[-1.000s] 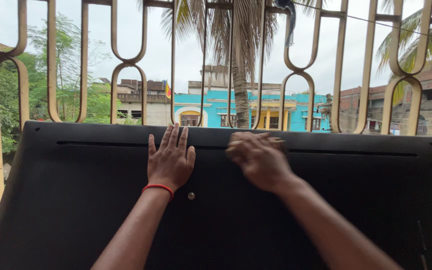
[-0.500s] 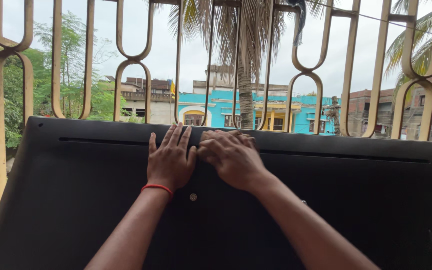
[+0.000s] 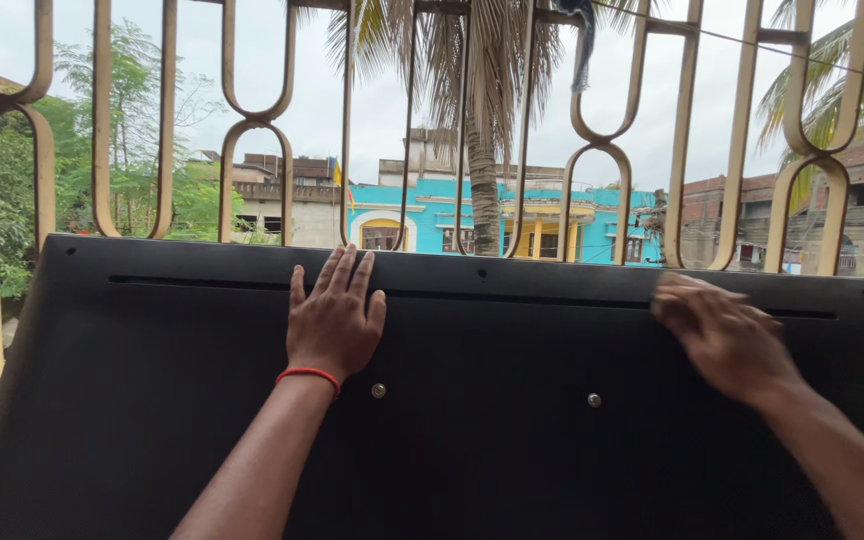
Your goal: The person wipes the back of a television with a cloth, occasionally spraying the cloth with a spray bottle. The person systematically cleans the entire back surface of the TV.
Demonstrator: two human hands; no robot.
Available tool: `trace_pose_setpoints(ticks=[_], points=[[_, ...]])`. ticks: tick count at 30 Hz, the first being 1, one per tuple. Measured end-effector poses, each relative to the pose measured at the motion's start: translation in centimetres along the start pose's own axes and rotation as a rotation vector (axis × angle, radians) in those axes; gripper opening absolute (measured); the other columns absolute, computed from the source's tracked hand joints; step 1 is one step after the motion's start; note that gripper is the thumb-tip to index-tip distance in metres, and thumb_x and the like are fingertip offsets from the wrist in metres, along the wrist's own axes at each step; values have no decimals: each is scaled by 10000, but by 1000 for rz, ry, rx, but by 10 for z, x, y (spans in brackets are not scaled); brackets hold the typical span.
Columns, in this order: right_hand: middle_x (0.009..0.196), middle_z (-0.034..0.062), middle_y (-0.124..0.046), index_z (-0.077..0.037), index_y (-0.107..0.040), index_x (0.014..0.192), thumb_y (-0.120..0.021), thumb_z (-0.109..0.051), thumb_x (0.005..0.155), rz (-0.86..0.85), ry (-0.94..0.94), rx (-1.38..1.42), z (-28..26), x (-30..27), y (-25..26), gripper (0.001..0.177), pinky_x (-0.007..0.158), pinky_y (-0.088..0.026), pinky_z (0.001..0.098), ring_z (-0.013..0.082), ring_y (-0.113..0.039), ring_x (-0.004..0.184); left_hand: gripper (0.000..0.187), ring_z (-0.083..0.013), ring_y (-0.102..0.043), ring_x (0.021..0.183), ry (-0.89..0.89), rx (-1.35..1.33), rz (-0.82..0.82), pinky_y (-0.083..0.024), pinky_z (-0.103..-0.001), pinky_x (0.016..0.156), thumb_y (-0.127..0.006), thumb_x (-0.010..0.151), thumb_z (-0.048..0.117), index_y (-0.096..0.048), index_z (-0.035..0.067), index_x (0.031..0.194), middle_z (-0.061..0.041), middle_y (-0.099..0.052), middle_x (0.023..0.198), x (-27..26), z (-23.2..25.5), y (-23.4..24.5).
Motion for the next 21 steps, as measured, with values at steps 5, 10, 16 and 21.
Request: trace_pose_setpoints(ticks=[5, 10, 16, 21], points=[[1489, 30, -547, -302, -558, 1314, -361, -567, 995, -51, -60, -115, 20, 11, -17, 458, 1221, -321, 535, 271, -458, 1451, 621, -195, -273, 1501, -2, 26, 28, -105, -560, 1218, -336, 973, 449, -366, 216, 1548, -46, -346, 1613, -1, 4, 1], [1475, 114, -528, -160, -528, 1355, -353, -540, 1023, 5, 156, -61, -61, 32, -22, 534, 1219, -287, 504, 284, -439, 1443, 625, -203, -280, 1501, -6, 37, 34, -109, -572, 1215, -344, 971, 450, -382, 198, 1541, -63, -348, 1612, -2, 6, 2], [1179, 61, -743, -186, -638, 1205, -306, -468, 1090, -295, 103, 59, -223, 51, -40, 450, 1088, -569, 367, 177, -743, 1148, 617, -201, -287, 1506, -3, 14, 30, -114, -575, 1215, -358, 969, 441, -403, 195, 1532, -59, -353, 1617, 0, 5, 1], [1438, 89, -550, -215, -577, 1304, -456, -379, 1005, -56, 447, 123, -333, 57, -31, 362, 1110, -285, 560, 311, -473, 1360, 601, -196, -283, 1513, -39, -16, 27, -116, -592, 1213, -360, 981, 433, -406, 214, 1538, -50, -354, 1626, 0, 3, 5]])
Point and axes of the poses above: each hand's wrist, its own x-axis towards the middle knuckle, its own y-axis out of the back of the hand, z = x × y, the point moved 7 cm from there along x, towards the middle knuckle
